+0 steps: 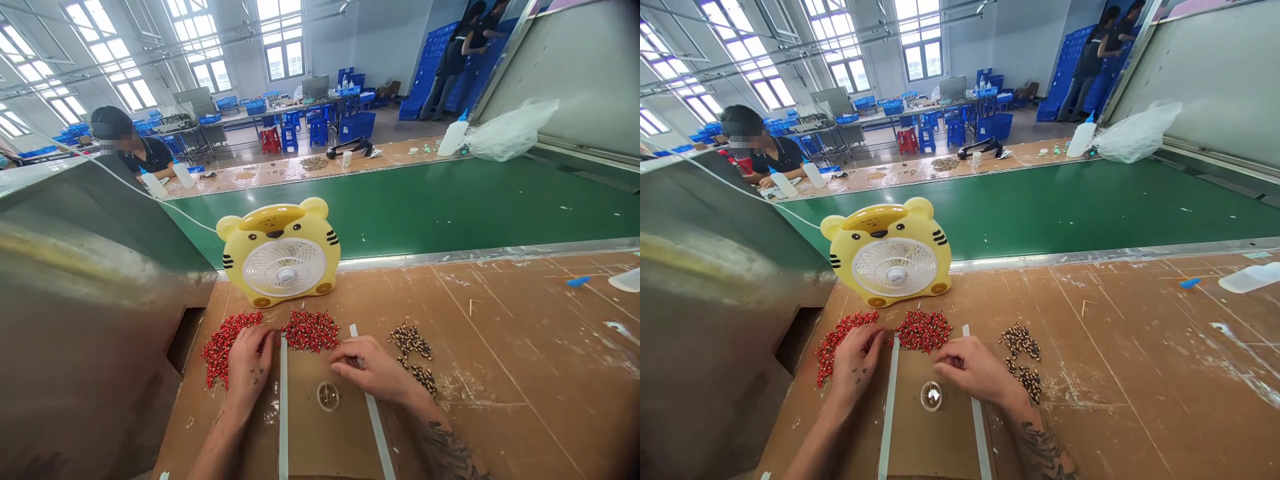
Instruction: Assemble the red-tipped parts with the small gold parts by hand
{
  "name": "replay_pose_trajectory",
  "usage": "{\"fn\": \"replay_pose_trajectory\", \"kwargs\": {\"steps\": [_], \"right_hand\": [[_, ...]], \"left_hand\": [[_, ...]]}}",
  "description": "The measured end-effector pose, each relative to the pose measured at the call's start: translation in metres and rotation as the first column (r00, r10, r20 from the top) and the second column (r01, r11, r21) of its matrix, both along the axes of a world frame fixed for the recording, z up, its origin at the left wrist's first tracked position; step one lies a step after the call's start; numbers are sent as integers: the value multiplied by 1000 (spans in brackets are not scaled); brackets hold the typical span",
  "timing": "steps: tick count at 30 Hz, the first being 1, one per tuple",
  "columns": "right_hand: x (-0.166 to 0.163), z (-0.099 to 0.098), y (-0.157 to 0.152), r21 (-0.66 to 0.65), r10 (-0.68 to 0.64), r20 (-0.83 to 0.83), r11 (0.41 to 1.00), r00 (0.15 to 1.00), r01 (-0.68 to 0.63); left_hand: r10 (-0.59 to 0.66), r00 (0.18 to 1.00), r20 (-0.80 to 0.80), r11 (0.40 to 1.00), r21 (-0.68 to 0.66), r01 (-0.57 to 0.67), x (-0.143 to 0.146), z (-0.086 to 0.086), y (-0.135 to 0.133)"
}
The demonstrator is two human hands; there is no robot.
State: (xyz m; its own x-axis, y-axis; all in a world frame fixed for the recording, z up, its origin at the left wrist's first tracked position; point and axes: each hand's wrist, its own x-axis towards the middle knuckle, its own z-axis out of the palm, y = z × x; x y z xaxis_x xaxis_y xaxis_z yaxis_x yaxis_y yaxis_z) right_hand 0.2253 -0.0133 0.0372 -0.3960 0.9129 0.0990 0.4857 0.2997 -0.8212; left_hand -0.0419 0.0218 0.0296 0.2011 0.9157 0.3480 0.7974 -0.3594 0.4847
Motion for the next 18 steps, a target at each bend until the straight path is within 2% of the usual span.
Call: {"fn": "replay_pose_trajectory", "kwargs": {"steps": [4,7,12,18], "right_hand": [[-6,-2,-4,-44,120,8,992,993,-119],[-11,-6,-5,-62,129,7,990,992,-128],[-10,-4,-8,-43,175,24,984,984,-174],[-7,8,-15,39,226,192,971,955,-237]], "left_hand": [[-96,969,-227,992,-104,73,-28,8,-2],[-166,928,-335,979,-170,113,-28,10,0],[-236,896,-376,954,-264,141,-4,15,4],[-294,882,-368,930,-322,176,6,17,9]]}}
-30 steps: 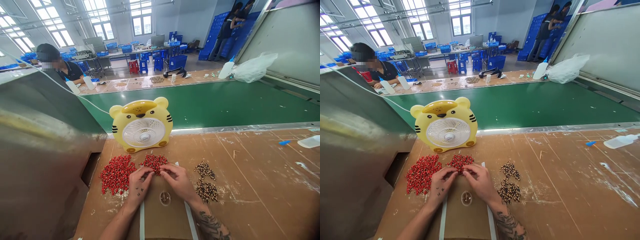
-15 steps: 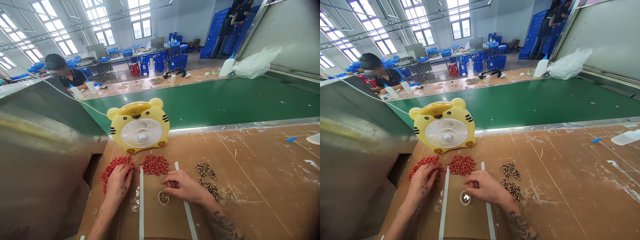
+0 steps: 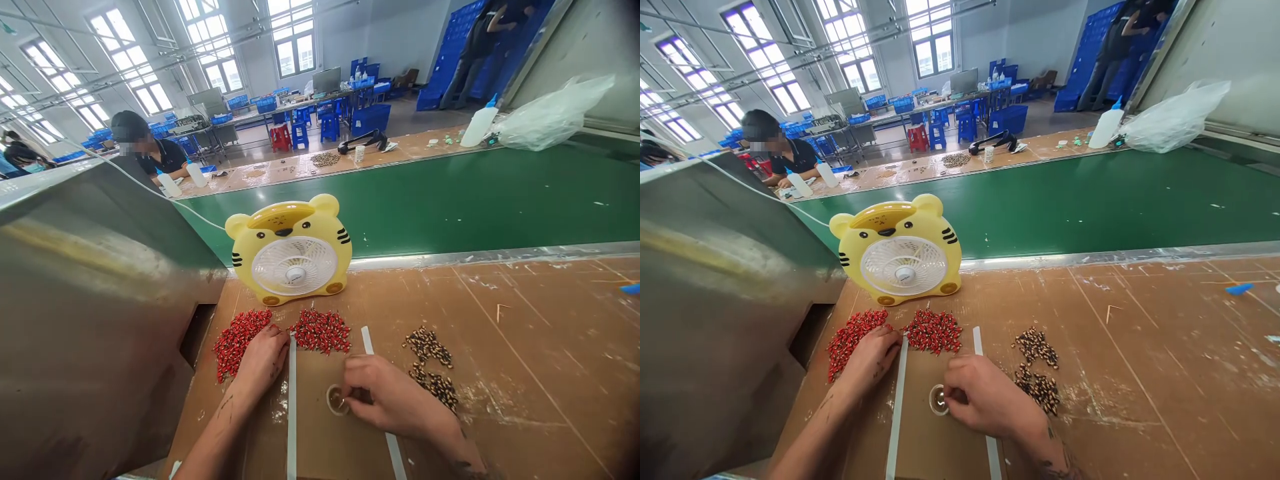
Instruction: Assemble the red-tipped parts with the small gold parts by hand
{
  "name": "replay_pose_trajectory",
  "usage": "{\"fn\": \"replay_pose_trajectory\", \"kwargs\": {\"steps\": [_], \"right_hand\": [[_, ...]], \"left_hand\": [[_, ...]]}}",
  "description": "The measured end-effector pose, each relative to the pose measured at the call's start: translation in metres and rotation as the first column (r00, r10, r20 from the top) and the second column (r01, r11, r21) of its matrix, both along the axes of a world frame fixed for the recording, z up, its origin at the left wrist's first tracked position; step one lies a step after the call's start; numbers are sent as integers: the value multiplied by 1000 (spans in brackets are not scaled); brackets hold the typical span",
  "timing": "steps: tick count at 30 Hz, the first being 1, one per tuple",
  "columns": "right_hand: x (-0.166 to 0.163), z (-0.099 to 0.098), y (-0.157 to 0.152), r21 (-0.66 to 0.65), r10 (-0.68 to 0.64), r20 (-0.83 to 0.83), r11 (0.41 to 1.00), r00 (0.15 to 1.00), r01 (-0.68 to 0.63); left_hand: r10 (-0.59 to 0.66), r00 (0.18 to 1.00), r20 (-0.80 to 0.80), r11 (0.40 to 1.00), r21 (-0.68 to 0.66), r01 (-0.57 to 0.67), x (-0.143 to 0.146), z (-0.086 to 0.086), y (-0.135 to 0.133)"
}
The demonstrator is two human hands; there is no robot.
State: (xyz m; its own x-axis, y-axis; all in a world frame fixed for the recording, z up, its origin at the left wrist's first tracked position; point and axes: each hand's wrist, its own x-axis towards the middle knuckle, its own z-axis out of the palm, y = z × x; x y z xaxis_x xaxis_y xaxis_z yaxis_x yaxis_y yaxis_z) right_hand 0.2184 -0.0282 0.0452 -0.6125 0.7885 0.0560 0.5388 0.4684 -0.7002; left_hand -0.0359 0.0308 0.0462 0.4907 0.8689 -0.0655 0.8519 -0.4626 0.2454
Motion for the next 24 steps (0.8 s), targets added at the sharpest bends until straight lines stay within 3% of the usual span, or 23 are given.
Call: {"fn": "replay_pose_trajectory", "kwargs": {"steps": [5,7,9,11,13,16,20,24], "right_hand": [[-8,2,-2,124,53,66,990,996,-60],[-8,0,0,176,52,68,982,996,-64],[-6,-3,3,214,33,63,976,997,-46],[-4,-8,5,217,54,53,974,997,-65],[-3,-14,7,211,109,28,971,994,-112],[-4,-21,7,241,96,-18,966,995,-89],[-4,-27,4,257,110,-40,962,993,-96],[-3,-27,4,270,98,-42,959,994,-83]], "left_hand": [[-142,990,-20,990,15,143,-6,-5,3],[-123,989,82,992,0,124,-8,-4,0],[-11,957,291,997,-75,35,-8,-2,-4],[172,825,538,970,-241,-45,-5,0,-8],[357,615,703,903,-429,-35,2,-1,-11],[559,366,744,780,-622,73,14,-9,-10],[680,221,699,662,-715,223,23,-21,-9],[727,188,661,602,-745,288,24,-25,-13]]}}
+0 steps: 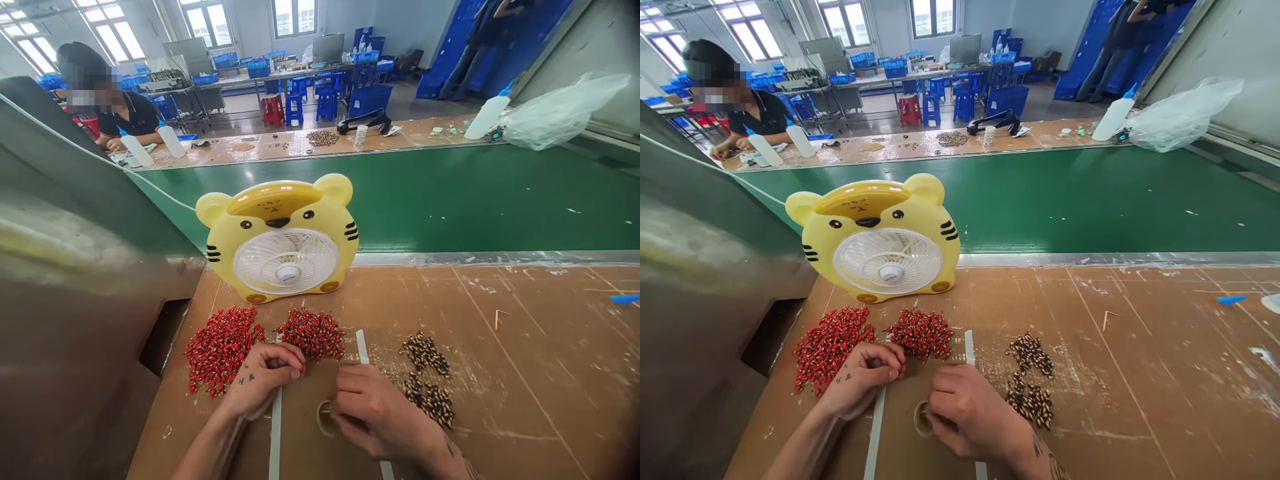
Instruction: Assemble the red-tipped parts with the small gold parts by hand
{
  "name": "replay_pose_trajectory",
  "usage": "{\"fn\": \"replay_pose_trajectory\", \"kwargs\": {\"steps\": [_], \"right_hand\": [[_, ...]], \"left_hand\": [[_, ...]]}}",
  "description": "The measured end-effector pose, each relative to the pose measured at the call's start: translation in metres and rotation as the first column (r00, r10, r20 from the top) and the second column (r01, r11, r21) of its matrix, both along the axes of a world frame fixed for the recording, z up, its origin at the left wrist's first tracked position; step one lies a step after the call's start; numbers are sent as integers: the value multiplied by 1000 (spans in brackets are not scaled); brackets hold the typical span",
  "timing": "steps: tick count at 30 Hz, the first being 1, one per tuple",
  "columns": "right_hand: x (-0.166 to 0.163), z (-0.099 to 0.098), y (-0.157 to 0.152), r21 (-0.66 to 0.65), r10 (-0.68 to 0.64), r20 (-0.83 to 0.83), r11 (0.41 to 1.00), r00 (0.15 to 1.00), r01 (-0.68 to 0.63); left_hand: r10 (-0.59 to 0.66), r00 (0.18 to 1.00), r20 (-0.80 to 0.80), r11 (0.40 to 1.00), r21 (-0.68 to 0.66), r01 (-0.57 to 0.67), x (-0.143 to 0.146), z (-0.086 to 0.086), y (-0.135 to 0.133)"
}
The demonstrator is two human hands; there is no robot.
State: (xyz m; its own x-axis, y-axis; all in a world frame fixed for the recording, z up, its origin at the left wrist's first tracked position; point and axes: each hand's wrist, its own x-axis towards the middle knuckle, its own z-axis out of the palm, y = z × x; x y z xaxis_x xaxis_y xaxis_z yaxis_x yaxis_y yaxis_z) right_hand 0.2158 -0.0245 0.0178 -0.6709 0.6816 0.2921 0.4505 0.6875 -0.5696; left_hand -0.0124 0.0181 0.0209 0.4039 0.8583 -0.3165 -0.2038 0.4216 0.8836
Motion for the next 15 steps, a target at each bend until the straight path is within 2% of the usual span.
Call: {"fn": "replay_pose_trajectory", "kwargs": {"steps": [4,8,12,15], "right_hand": [[0,2,0,6,24,4,1000,1000,-24],[2,2,0,-3,23,-15,1000,1000,-23],[3,1,1,4,-5,-37,1000,999,5],[3,0,2,-3,28,-56,1000,998,-28]], "left_hand": [[-12,1000,7,993,-119,13,0,-1,-4],[-72,997,11,988,-140,73,3,-3,-6],[-53,995,89,982,-177,68,5,-4,-6],[-48,992,119,984,-167,68,5,-4,-6]]}}
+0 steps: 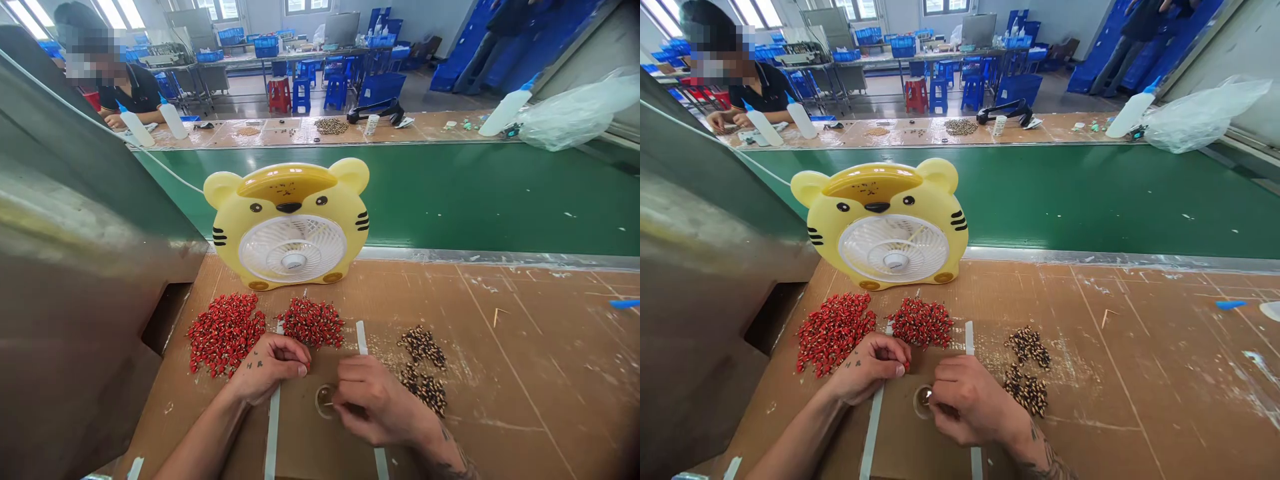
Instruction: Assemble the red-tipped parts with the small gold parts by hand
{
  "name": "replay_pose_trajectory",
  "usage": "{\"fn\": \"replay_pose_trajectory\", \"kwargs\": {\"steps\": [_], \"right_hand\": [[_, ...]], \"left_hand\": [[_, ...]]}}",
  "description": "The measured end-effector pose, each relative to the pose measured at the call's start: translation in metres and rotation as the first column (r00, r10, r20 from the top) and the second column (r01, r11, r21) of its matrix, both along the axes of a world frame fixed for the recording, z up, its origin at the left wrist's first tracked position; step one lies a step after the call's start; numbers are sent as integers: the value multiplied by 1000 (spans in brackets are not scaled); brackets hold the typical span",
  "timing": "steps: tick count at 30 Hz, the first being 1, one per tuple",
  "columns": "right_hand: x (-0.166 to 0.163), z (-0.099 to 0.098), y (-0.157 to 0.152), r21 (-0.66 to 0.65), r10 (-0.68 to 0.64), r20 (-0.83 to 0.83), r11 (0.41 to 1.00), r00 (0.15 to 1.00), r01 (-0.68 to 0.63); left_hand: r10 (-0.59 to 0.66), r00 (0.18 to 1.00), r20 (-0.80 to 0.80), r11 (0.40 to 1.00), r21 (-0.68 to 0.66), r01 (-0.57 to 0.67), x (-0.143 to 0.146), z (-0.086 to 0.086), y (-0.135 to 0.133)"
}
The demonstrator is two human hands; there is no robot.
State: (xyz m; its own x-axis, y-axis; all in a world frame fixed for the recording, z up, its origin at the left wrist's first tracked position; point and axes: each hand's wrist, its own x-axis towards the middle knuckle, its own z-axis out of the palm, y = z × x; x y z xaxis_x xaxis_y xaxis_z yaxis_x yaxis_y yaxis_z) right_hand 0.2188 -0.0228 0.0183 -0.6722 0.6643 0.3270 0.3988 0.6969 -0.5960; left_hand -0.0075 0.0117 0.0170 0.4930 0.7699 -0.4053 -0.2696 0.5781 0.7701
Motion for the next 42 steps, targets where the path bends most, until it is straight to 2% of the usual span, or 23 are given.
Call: {"fn": "replay_pose_trajectory", "kwargs": {"steps": [14,17,20,24,28,31,37,42], "right_hand": [[0,-3,0,-17,-15,-19,1000,1000,15],[-1,-4,0,-37,-22,-16,999,1000,21],[1,-2,-1,-66,-19,-89,998,996,13],[6,2,-2,-138,-171,-277,981,946,137],[6,2,-4,-261,-379,-448,922,810,287],[2,1,-5,-294,-454,-485,889,747,350],[-1,-3,-4,-273,-457,-427,888,780,370],[-2,-1,-4,-170,-428,-387,904,817,393]], "left_hand": [[121,978,167,993,-16,-120,-2,-4,1],[117,980,158,993,-4,-118,-1,-5,0],[111,987,116,994,-13,-110,2,-7,0],[100,994,40,995,-31,-99,7,-7,-3],[84,996,-16,996,-27,-84,11,-6,-6],[78,996,-41,997,-12,-78,12,-5,-6],[39,997,-67,999,33,-37,11,-6,-6],[46,995,-86,998,36,-43,12,-5,-5]]}}
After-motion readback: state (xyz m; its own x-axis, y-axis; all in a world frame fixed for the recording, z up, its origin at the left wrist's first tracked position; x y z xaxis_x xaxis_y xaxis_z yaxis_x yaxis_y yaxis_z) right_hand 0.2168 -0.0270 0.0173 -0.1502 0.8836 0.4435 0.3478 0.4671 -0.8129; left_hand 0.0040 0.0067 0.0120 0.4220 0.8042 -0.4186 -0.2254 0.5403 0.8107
